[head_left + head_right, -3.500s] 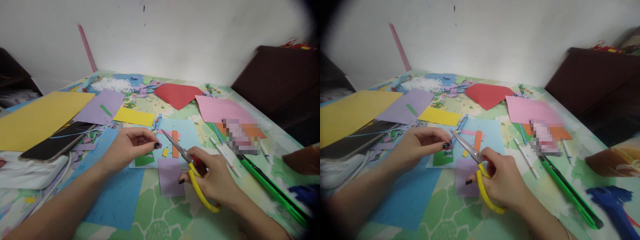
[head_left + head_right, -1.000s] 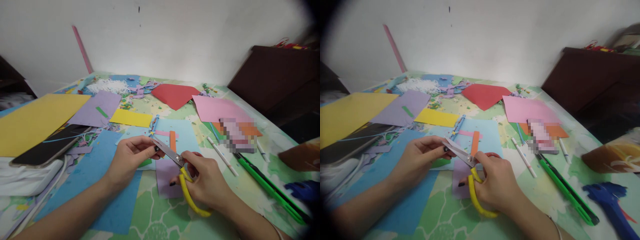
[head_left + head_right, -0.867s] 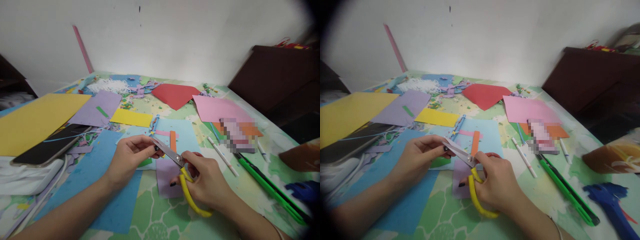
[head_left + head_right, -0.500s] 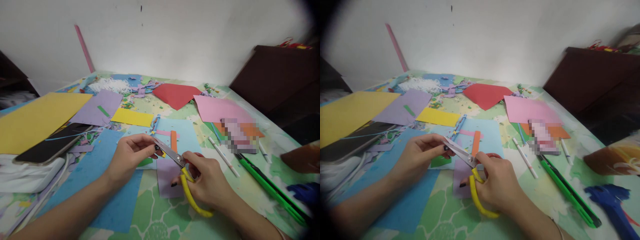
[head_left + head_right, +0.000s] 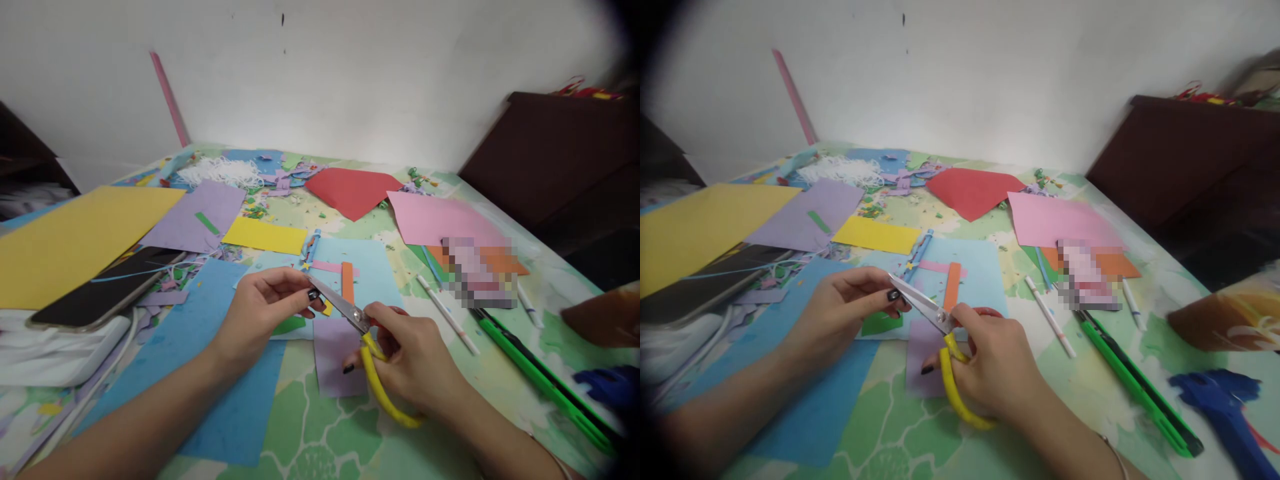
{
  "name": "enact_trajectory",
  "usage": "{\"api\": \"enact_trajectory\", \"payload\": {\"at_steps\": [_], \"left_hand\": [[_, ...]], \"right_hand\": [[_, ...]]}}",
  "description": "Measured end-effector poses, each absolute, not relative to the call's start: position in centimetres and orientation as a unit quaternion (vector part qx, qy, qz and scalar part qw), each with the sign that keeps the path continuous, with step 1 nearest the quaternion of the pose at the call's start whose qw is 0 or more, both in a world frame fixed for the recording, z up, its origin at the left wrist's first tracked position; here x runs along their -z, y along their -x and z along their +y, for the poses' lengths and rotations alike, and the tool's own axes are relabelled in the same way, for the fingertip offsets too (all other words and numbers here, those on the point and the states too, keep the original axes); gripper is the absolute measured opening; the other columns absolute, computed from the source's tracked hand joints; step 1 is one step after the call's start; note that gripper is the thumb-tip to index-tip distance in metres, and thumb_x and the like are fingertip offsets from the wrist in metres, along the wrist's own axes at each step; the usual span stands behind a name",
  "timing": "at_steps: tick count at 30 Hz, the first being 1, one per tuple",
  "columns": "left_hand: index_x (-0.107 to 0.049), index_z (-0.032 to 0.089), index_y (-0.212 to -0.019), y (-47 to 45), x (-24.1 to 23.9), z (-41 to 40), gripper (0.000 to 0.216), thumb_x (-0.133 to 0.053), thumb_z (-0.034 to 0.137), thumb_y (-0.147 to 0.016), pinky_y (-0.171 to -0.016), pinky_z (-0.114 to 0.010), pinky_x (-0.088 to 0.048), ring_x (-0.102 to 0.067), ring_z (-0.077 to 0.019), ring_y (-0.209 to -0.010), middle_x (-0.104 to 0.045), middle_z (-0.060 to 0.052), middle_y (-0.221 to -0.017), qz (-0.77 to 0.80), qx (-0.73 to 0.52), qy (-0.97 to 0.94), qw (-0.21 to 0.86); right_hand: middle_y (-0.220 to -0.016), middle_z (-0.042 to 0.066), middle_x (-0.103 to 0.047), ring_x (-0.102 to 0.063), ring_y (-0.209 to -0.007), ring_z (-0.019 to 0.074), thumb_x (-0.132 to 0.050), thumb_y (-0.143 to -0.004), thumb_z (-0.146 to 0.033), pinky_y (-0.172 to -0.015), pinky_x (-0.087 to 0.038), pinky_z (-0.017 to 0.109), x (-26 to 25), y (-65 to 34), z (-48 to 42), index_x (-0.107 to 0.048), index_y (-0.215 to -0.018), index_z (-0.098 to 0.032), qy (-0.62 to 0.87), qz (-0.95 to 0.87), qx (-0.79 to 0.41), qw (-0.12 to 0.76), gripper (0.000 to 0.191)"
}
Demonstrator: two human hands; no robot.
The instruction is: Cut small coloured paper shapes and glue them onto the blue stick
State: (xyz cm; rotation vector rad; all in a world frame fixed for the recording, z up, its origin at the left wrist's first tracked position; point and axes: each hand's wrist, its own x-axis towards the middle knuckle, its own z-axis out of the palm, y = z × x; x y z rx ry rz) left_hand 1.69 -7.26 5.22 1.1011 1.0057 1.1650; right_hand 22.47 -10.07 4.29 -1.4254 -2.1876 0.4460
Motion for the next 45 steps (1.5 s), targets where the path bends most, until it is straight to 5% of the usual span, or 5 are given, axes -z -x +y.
{"api": "enact_trajectory", "payload": {"at_steps": [21,45], "left_hand": [[-0.072,0.017,-0.077,-2.3,-5.0,-7.1,0.011,-0.076,0.022,-0.068,-0.062,-0.023,-0.056,-0.070,-0.0143,-0.063,-0.074,-0.002,-0.071,0.428,-0.512,-0.389,0.635],[-0.068,0.014,-0.073,-2.8,-5.0,-7.5,0.009,-0.076,0.017,-0.068,-0.059,-0.017,-0.055,-0.069,-0.0116,-0.061,-0.073,-0.002,-0.069,0.395,-0.505,-0.363,0.676]], "right_hand": [[-0.055,-0.004,-0.047,-0.046,-0.057,0.0147,-0.064,-0.068,-0.033,-0.050,-0.030,0.023,-4.3,-22.1,-10.0,-0.046,-0.075,-0.022,0.542,-0.794,-0.172,0.216,0.022],[-0.053,-0.007,-0.042,-0.039,-0.052,0.0117,-0.064,-0.067,-0.030,-0.049,-0.026,0.022,-3.9,-22.1,-10.0,-0.044,-0.072,-0.022,0.540,-0.791,-0.176,0.229,0.023]]}}
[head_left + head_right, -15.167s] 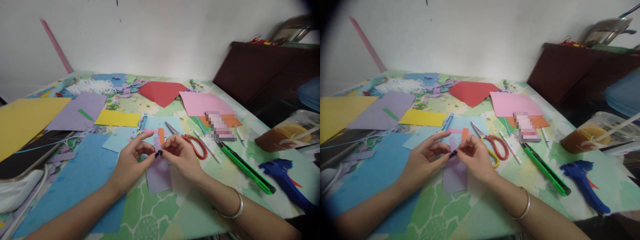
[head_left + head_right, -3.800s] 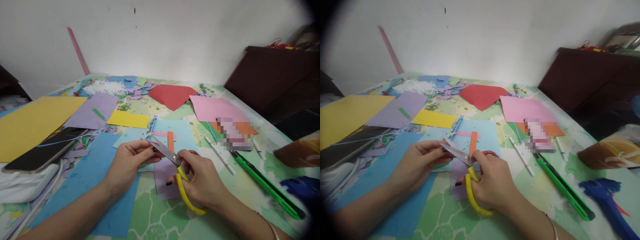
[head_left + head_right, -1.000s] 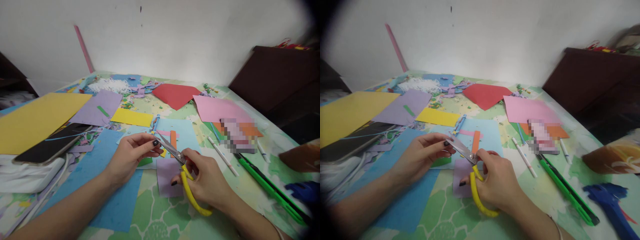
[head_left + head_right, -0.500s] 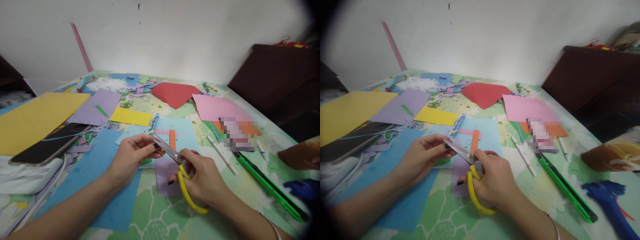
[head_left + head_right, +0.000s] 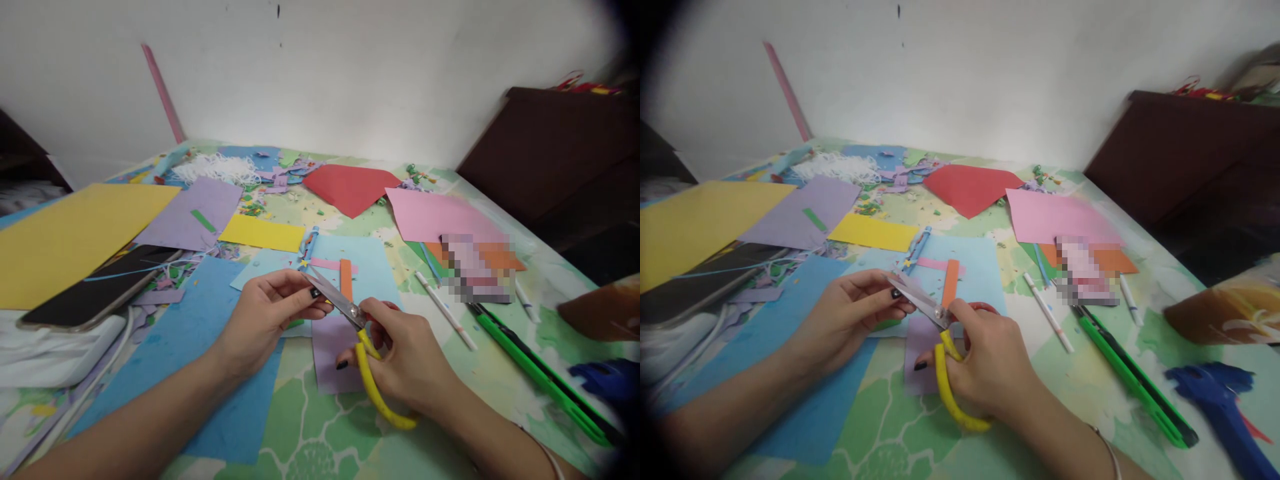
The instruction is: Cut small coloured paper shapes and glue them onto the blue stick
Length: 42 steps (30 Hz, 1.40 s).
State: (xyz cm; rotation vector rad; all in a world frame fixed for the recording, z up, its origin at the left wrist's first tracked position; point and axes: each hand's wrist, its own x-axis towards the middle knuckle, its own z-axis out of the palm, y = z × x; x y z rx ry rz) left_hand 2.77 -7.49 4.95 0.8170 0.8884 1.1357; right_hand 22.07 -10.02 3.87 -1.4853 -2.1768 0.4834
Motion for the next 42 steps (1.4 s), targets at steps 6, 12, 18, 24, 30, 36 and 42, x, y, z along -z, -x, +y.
{"api": "enact_trajectory", "payload": {"at_steps": [6,12,18,24,30,36,42], "left_hand": [[-0.069,0.014,-0.074,-2.73,-4.93,-7.51,0.008,-0.075,0.016,-0.069,-0.060,-0.017,-0.055,-0.069,-0.0112,-0.061,-0.073,-0.002,-0.070,0.392,-0.510,-0.369,0.671],[-0.069,0.013,-0.075,-2.59,-5.05,-7.36,0.008,-0.074,0.016,-0.069,-0.059,-0.017,-0.055,-0.069,-0.0119,-0.061,-0.073,-0.002,-0.070,0.399,-0.509,-0.384,0.659],[-0.070,0.014,-0.073,-2.57,-5.08,-7.23,0.006,-0.075,0.015,-0.068,-0.058,-0.018,-0.055,-0.068,-0.0119,-0.060,-0.073,-0.002,-0.070,0.402,-0.520,-0.398,0.640],[-0.071,0.017,-0.073,-2.45,-5.11,-7.23,0.005,-0.075,0.016,-0.069,-0.060,-0.018,-0.056,-0.068,-0.0110,-0.060,-0.073,0.000,-0.070,0.406,-0.526,-0.410,0.625],[-0.071,0.017,-0.075,-2.27,-4.95,-7.17,0.007,-0.075,0.018,-0.069,-0.061,-0.018,-0.056,-0.067,-0.0101,-0.060,-0.073,0.000,-0.071,0.427,-0.531,-0.423,0.597],[-0.071,0.018,-0.076,-2.24,-4.86,-7.18,0.010,-0.076,0.018,-0.068,-0.062,-0.018,-0.056,-0.067,-0.0104,-0.062,-0.072,0.001,-0.070,0.417,-0.535,-0.431,0.595],[-0.070,0.017,-0.075,-2.32,-4.98,-7.17,0.011,-0.076,0.017,-0.067,-0.063,-0.021,-0.056,-0.068,-0.0124,-0.064,-0.072,0.001,-0.070,0.424,-0.536,-0.430,0.591]], "right_hand": [[-0.052,-0.007,-0.043,-0.038,-0.051,0.0114,-0.065,-0.068,-0.030,-0.051,-0.029,0.022,-4.01,-22.19,-10.15,-0.046,-0.073,-0.022,0.537,-0.792,-0.178,0.230,0.021],[-0.051,-0.007,-0.043,-0.038,-0.051,0.0117,-0.065,-0.067,-0.031,-0.052,-0.029,0.023,-4.19,-22.26,-10.15,-0.047,-0.073,-0.022,0.538,-0.791,-0.185,0.224,0.021],[-0.050,-0.007,-0.042,-0.037,-0.049,0.0113,-0.065,-0.067,-0.029,-0.051,-0.028,0.023,-4.26,-22.26,-10.04,-0.049,-0.075,-0.022,0.537,-0.791,-0.188,0.225,0.019],[-0.049,-0.008,-0.040,-0.035,-0.048,0.0107,-0.065,-0.066,-0.029,-0.050,-0.027,0.022,-4.24,-22.34,-10.17,-0.045,-0.071,-0.022,0.537,-0.791,-0.188,0.226,0.022],[-0.049,-0.008,-0.040,-0.037,-0.049,0.0113,-0.066,-0.066,-0.029,-0.049,-0.026,0.022,-4.16,-22.38,-10.07,-0.045,-0.070,-0.022,0.537,-0.792,-0.186,0.221,0.022],[-0.048,-0.008,-0.039,-0.036,-0.047,0.0107,-0.066,-0.066,-0.030,-0.048,-0.026,0.022,-4.15,-22.45,-10.06,-0.046,-0.071,-0.022,0.541,-0.790,-0.187,0.221,0.022],[-0.048,-0.008,-0.039,-0.036,-0.047,0.0106,-0.066,-0.066,-0.031,-0.048,-0.025,0.021,-4.13,-22.34,-10.03,-0.046,-0.071,-0.022,0.542,-0.788,-0.194,0.217,0.023]]}}
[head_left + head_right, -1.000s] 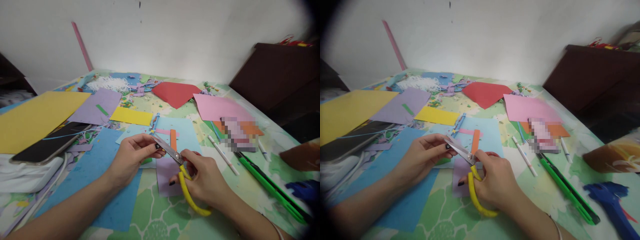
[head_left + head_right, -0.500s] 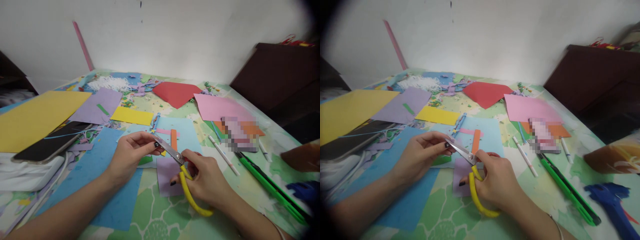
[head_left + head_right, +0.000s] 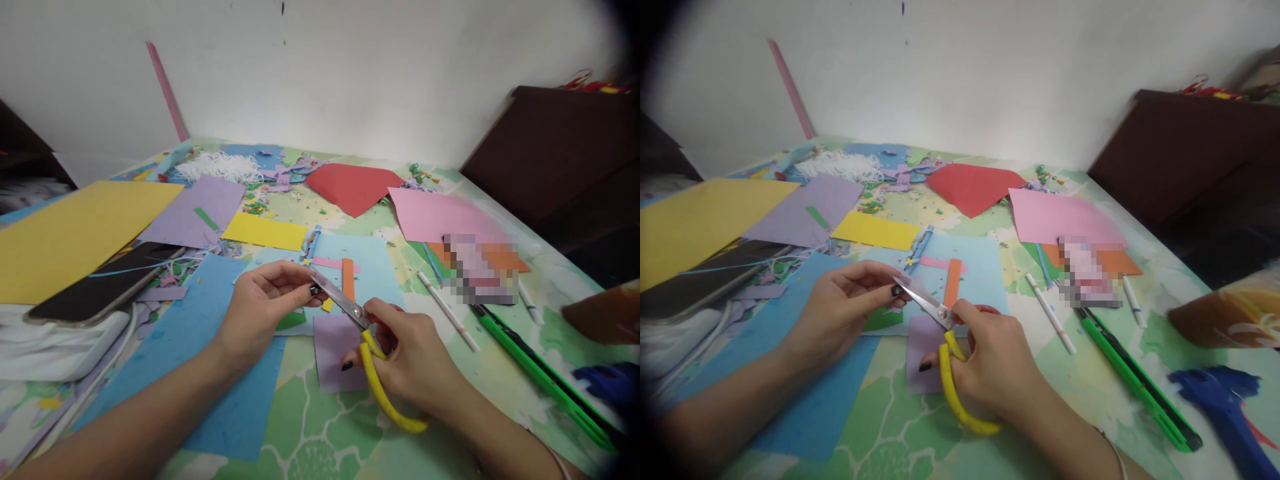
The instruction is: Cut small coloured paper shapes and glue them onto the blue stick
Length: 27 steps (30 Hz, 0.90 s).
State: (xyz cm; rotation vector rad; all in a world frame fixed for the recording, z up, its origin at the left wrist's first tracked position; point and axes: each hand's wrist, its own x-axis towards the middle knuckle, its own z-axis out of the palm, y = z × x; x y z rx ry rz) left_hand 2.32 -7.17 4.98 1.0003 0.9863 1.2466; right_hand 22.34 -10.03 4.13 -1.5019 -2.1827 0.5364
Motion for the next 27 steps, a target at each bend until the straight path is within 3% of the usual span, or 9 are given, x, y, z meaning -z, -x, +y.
{"api": "enact_trajectory", "payload": {"at_steps": [8,27], "left_hand": [[-0.070,0.017,-0.075,-2.31,-4.97,-7.24,0.010,-0.076,0.018,-0.067,-0.064,-0.025,-0.056,-0.068,-0.0143,-0.064,-0.072,-0.001,-0.071,0.433,-0.534,-0.431,0.584],[-0.069,0.016,-0.075,-2.67,-4.81,-7.37,0.007,-0.073,0.015,-0.070,-0.064,-0.021,-0.055,-0.067,-0.0120,-0.065,-0.072,-0.001,-0.074,0.420,-0.529,-0.405,0.615]], "right_hand": [[-0.049,-0.007,-0.039,-0.037,-0.047,0.0109,-0.066,-0.066,-0.032,-0.047,-0.025,0.022,-4.21,-22.37,-10.05,-0.046,-0.071,-0.022,0.545,-0.787,-0.194,0.214,0.023],[-0.050,-0.007,-0.042,-0.040,-0.048,0.0119,-0.064,-0.068,-0.031,-0.047,-0.027,0.022,-4.27,-22.35,-10.11,-0.045,-0.071,-0.022,0.541,-0.791,-0.195,0.210,0.021]]}}
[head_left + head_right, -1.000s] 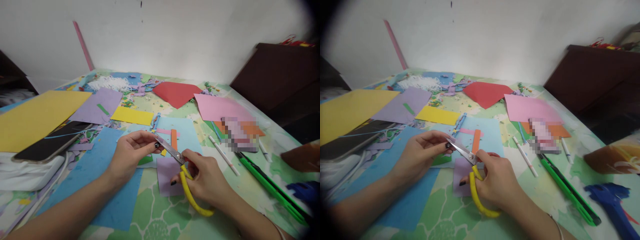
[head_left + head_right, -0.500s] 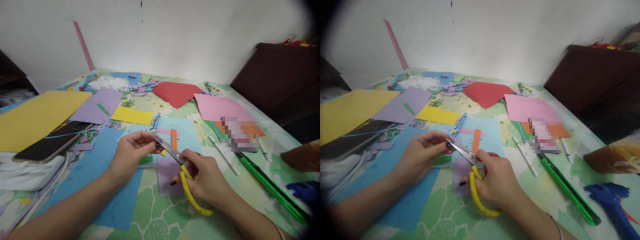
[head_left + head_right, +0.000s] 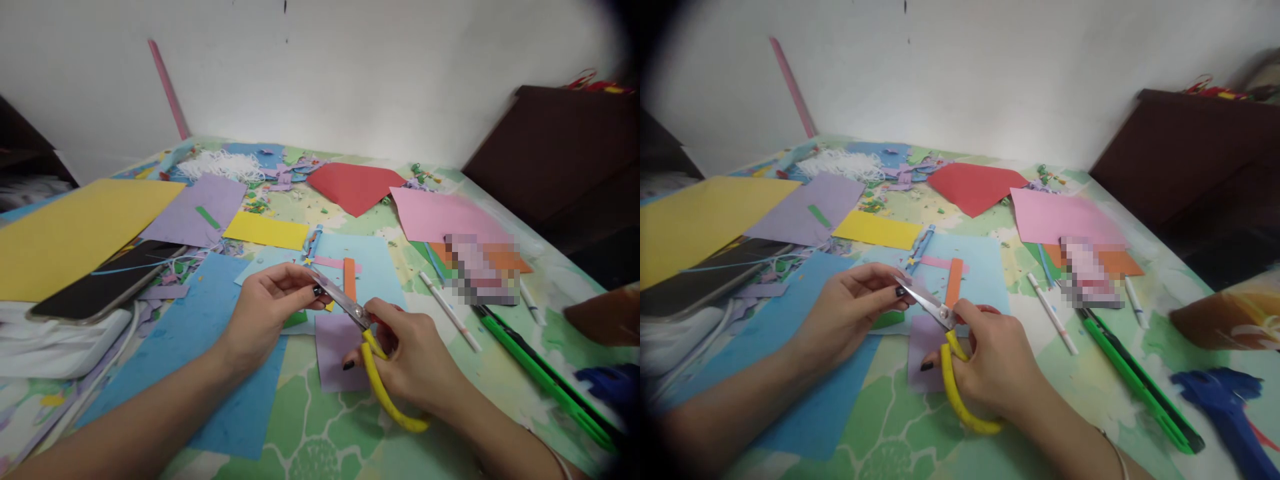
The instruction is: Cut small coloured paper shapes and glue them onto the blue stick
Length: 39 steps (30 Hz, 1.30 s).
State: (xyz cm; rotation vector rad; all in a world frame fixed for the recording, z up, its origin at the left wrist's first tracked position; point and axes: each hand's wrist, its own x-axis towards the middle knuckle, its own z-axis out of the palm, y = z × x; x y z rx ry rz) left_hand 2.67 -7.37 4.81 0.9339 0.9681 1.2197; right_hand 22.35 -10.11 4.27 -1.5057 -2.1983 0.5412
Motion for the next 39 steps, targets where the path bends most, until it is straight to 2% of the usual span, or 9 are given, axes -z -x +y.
{"api": "enact_trajectory", "payload": {"at_steps": [28,34,39], "left_hand": [[-0.069,0.016,-0.075,-2.35,-4.74,-7.28,0.010,-0.075,0.018,-0.068,-0.063,-0.022,-0.056,-0.067,-0.0127,-0.063,-0.071,-0.001,-0.072,0.436,-0.539,-0.428,0.580],[-0.060,0.018,-0.085,-2.22,-4.76,-7.12,0.023,-0.074,0.013,-0.068,-0.064,-0.022,-0.055,-0.068,-0.0124,-0.065,-0.072,0.001,-0.072,0.426,-0.564,-0.413,0.574],[-0.057,0.017,-0.082,-2.27,-4.95,-7.06,0.023,-0.074,0.011,-0.068,-0.062,-0.021,-0.055,-0.067,-0.0116,-0.063,-0.072,0.001,-0.072,0.423,-0.564,-0.402,0.584]], "right_hand": [[-0.047,-0.008,-0.039,-0.035,-0.046,0.0107,-0.066,-0.066,-0.030,-0.047,-0.025,0.021,-4.36,-22.48,-10.02,-0.045,-0.071,-0.022,0.536,-0.793,-0.192,0.216,0.023],[-0.048,-0.008,-0.039,-0.034,-0.046,0.0105,-0.066,-0.066,-0.029,-0.047,-0.025,0.021,-4.37,-22.54,-10.03,-0.044,-0.071,-0.022,0.537,-0.793,-0.193,0.215,0.023],[-0.047,-0.009,-0.038,-0.035,-0.047,0.0105,-0.066,-0.067,-0.029,-0.048,-0.026,0.021,-4.40,-22.50,-9.99,-0.043,-0.070,-0.022,0.537,-0.794,-0.189,0.212,0.024]]}}
